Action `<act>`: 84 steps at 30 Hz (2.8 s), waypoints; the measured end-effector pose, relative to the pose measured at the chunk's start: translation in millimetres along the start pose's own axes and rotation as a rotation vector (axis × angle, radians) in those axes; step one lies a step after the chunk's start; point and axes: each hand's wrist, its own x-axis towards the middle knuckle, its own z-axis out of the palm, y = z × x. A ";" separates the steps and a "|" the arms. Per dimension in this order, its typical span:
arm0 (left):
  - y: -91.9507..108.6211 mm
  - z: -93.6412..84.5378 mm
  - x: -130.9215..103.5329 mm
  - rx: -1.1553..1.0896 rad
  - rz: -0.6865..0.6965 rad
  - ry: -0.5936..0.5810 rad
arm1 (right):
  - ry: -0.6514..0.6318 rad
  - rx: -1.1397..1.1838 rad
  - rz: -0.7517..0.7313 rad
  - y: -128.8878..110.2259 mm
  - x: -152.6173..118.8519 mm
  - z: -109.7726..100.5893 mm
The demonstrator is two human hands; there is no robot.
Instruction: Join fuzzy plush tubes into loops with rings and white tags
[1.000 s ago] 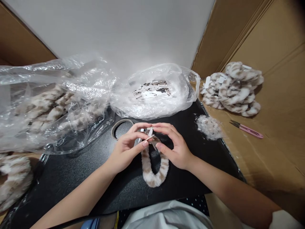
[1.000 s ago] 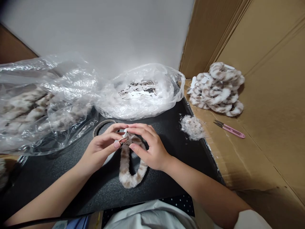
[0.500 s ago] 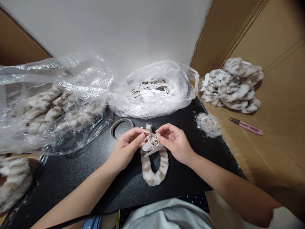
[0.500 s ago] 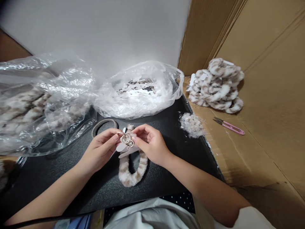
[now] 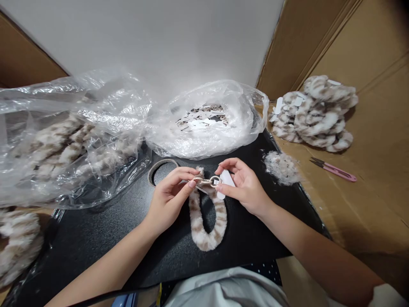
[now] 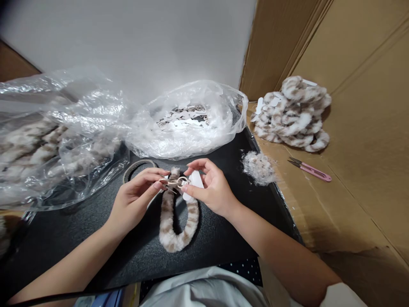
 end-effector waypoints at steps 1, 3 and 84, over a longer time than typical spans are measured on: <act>0.2 -0.4 -0.5 0.036 0.026 -0.002 | 0.001 -0.012 -0.013 -1.2 0.3 -0.5; 0.2 -0.6 -2.1 0.095 0.044 0.006 | 0.001 -0.038 -0.034 -2.4 0.7 -0.9; -5.5 8.7 -8.5 0.105 0.079 -0.102 | -0.066 -1.059 -0.517 4.9 -9.0 5.1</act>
